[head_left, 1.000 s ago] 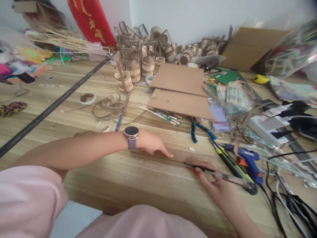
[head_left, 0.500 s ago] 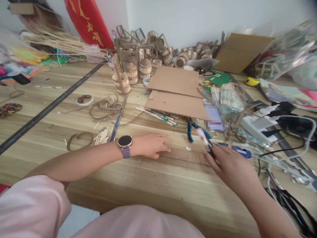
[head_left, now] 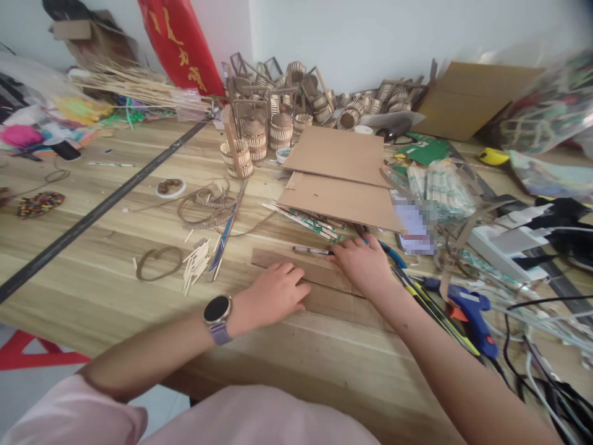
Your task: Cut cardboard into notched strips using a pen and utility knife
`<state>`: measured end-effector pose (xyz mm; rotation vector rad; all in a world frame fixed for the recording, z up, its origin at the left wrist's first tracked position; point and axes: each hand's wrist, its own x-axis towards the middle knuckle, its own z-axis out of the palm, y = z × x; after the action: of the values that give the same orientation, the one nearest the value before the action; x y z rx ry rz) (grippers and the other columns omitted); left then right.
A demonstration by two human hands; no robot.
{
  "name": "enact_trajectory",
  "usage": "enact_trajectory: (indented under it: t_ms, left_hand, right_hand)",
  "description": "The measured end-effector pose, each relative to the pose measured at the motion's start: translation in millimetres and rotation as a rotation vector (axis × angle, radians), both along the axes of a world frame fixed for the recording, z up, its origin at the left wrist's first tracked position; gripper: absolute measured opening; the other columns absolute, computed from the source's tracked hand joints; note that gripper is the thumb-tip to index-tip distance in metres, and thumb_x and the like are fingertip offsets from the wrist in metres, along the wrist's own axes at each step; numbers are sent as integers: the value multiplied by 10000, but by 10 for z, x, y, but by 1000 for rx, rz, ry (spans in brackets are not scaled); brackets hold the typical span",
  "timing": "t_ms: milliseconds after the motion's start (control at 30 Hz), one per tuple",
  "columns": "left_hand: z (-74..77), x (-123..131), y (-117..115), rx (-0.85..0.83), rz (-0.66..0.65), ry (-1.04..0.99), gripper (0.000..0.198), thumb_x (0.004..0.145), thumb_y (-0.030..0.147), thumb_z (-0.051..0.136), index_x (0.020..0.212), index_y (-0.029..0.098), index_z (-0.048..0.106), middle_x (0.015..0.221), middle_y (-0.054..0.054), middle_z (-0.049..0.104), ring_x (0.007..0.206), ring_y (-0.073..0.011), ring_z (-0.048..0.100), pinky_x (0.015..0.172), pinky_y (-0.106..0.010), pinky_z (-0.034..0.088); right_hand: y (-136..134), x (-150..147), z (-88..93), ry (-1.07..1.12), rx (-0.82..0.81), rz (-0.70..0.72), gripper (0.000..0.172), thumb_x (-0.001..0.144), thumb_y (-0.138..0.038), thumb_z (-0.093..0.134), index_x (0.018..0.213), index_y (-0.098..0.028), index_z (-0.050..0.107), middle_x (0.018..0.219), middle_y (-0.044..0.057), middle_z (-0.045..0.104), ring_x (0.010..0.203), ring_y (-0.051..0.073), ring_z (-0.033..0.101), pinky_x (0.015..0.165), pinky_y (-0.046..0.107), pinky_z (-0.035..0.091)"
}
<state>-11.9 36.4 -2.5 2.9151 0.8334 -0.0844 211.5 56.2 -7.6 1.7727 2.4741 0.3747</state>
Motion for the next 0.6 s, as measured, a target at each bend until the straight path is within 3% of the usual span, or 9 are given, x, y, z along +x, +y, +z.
enact_trajectory:
  t_ms: [233, 433, 600]
  left_hand:
    - [-63, 8, -130, -107, 39, -32, 199, 953, 281, 627, 1112, 163, 645, 1187, -78, 627, 1096, -269, 538, 932, -397, 488]
    - [-50, 3, -154, -147, 41, -48, 137, 969, 205, 584, 1087, 155, 632, 1222, -92, 618, 1093, -255, 539, 927, -380, 500]
    - [-94, -7, -172, -143, 41, -85, 132, 950, 160, 605, 1079, 155, 630, 1248, -91, 620, 1121, -258, 541, 932, -386, 509]
  right_hand:
    - [-162, 141, -11, 69, 64, -90, 247, 985, -352, 532, 943, -198, 720, 901, 95, 743, 899, 245, 663, 810, 354, 374]
    - [-402, 712, 15, 135, 99, -357, 306, 982, -337, 457, 891, -186, 707, 862, 109, 737, 839, 281, 677, 702, 366, 411]
    - [-709, 1271, 153, 203, 69, -599, 395, 977, -390, 355, 943, -202, 701, 910, 160, 735, 806, 344, 683, 629, 401, 438]
